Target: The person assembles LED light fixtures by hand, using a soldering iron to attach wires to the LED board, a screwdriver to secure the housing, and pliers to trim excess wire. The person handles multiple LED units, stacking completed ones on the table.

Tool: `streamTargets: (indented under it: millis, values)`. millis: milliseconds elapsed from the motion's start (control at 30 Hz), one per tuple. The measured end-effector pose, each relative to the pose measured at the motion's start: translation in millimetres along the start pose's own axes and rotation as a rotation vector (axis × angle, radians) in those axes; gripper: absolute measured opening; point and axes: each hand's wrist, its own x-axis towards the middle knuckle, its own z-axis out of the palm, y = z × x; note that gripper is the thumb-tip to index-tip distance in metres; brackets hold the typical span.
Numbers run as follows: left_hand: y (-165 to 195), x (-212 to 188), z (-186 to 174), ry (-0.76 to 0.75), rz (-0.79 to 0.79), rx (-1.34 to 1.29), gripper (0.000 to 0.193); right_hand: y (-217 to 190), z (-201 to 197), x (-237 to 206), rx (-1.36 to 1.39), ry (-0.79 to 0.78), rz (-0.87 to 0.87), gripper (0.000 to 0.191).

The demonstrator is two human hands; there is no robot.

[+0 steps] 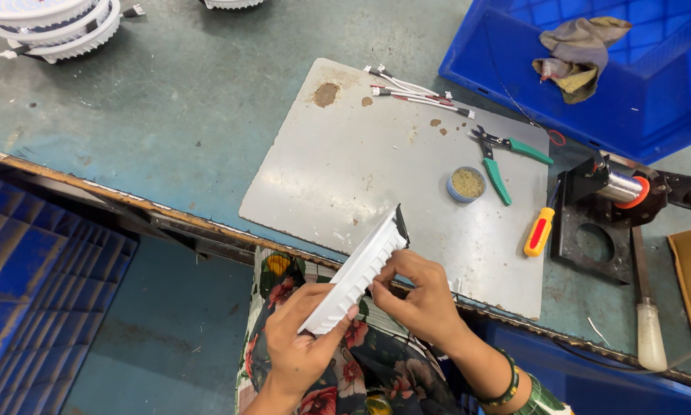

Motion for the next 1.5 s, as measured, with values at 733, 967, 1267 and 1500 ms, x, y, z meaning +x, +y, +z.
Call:
streamTargets:
  millis: [733,967,1267,1500]
  values:
    - [16,6,-8,-0.194,0.725,0.35,0.026,82,4,-71,0.637,0.007,0.337,0.047]
    - [30,-2,-18,-0.278,0.724,0.365,0.02,127,17,-81,1.179,-0.302,0.729,0.048]
    - [33,-4,-20,-0.201,0.754,0.445,0.022,97,30,-92,1.221,-0.153,0.632,0.051]
    - [28,-8,-21,-0.281,0.728,0.444,0.016,59,43,-115,0.626,0.115,0.371,0.044]
